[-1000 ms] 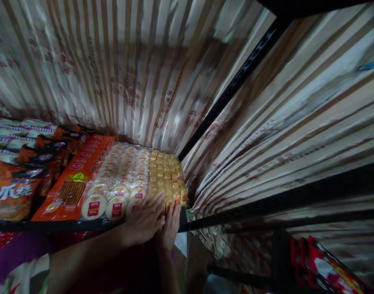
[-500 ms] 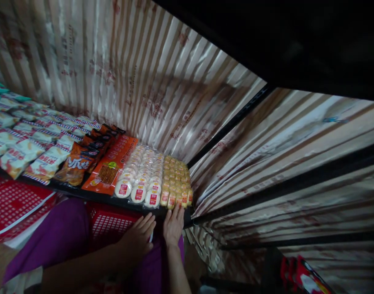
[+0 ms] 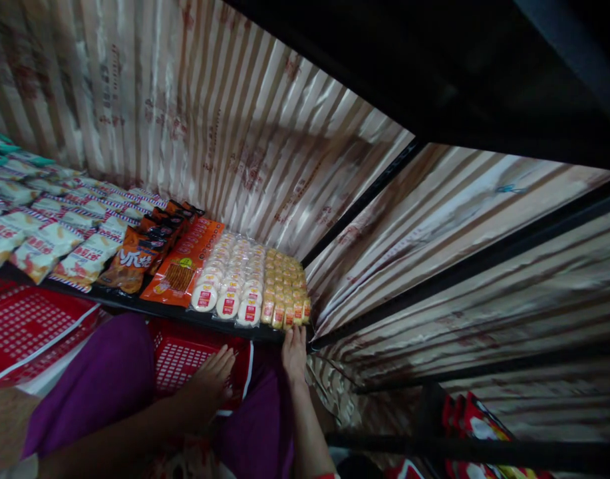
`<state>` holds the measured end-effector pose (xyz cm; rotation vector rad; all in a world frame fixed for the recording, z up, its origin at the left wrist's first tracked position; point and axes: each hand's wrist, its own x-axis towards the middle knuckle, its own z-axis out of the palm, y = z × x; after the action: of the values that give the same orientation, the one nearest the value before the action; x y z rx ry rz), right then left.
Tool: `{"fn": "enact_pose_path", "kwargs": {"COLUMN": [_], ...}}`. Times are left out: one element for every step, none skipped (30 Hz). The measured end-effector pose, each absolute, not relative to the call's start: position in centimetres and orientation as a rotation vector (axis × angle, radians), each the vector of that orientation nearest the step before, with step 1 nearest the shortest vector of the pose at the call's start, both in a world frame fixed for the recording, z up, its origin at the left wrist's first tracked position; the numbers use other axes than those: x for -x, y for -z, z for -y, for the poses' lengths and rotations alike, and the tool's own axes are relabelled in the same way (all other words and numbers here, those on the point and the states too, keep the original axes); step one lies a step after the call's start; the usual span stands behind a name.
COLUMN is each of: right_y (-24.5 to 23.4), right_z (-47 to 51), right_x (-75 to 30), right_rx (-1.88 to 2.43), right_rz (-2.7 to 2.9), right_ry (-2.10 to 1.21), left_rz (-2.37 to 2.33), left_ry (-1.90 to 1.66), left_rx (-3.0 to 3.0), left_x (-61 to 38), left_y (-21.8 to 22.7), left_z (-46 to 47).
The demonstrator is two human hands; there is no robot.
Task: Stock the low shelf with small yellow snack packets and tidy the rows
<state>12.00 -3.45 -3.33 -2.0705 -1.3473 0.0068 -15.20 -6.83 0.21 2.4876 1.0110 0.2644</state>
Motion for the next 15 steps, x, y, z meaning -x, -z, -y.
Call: {"fn": "enact_pose_path", "kwargs": {"right_y": [3.2,3.0,2.9,2.8,2.7,2.6,2.5,2.4,2.3,2.2,2.1,2.0,1.9,1.9,1.9], "right_z": [3.8,4.2,4.5,4.9,5.2,5.5,5.8,5.9,6.1,6.1,6.2,6.1,6.0,5.8,5.5], "right_x": [-12.3,-12.4,-12.5,-12.5,-12.4,-12.3,-12.1,-11.9,-11.7,-11.5,-11.3,-11.1,-11.0,-11.0,-11.0], "right_rx": [2.083,2.095,2.105,2.112,2.116,2.12,2.122,2.123,2.122,2.12,2.117,2.112,2.106,2.102,2.1], "right_rz": [1.322,1.298,1.279,1.267,1.258,1.252,1.246,1.241,1.238,1.237,1.239,1.244,1.255,1.272,1.292], "right_ry": [-0.007,-0.003,0.003,0.004,0.004,0.003,0.003,0.003,0.002,0.003,0.003,0.004,0.004,0.002,-0.004], "left_rz": [-1.007,-1.005,-1.007,-1.013,-1.018,-1.018,-1.015,-1.007,-1.0,-1.0,-1.005,-1.01,-1.014,-1.001,-0.978], "left_ry": [-0.251,-0.24,-0.222,-0.198,-0.169,-0.132,-0.093,-0.059,-0.033,-0.027,-0.023,-0.027,-0.042,-0.056,-0.075], "left_rx": [-2.498,-2.498,-2.49,-2.475,-2.456,-2.436,-2.417,-2.403,-2.394,-2.387,-2.376,-2.37,-2.369,-2.377,-2.39], "left_x": [15.4,15.5,15.6,15.8,15.9,16.1,16.3,16.5,16.7,16.9,17.1,17.2,17.3,17.3,17.2], "left_y": [-0.2,-0.1,0.1,0.5,1.0,1.6,2.3,3.1,3.8,4.5,5.1,5.6,5.9,6.1,6.3], "left_z": [6.9,6.9,6.9,7.0,7.0,7.1,7.2,7.4,7.5,7.7,7.8,7.9,8.0,8.0,7.9]}}
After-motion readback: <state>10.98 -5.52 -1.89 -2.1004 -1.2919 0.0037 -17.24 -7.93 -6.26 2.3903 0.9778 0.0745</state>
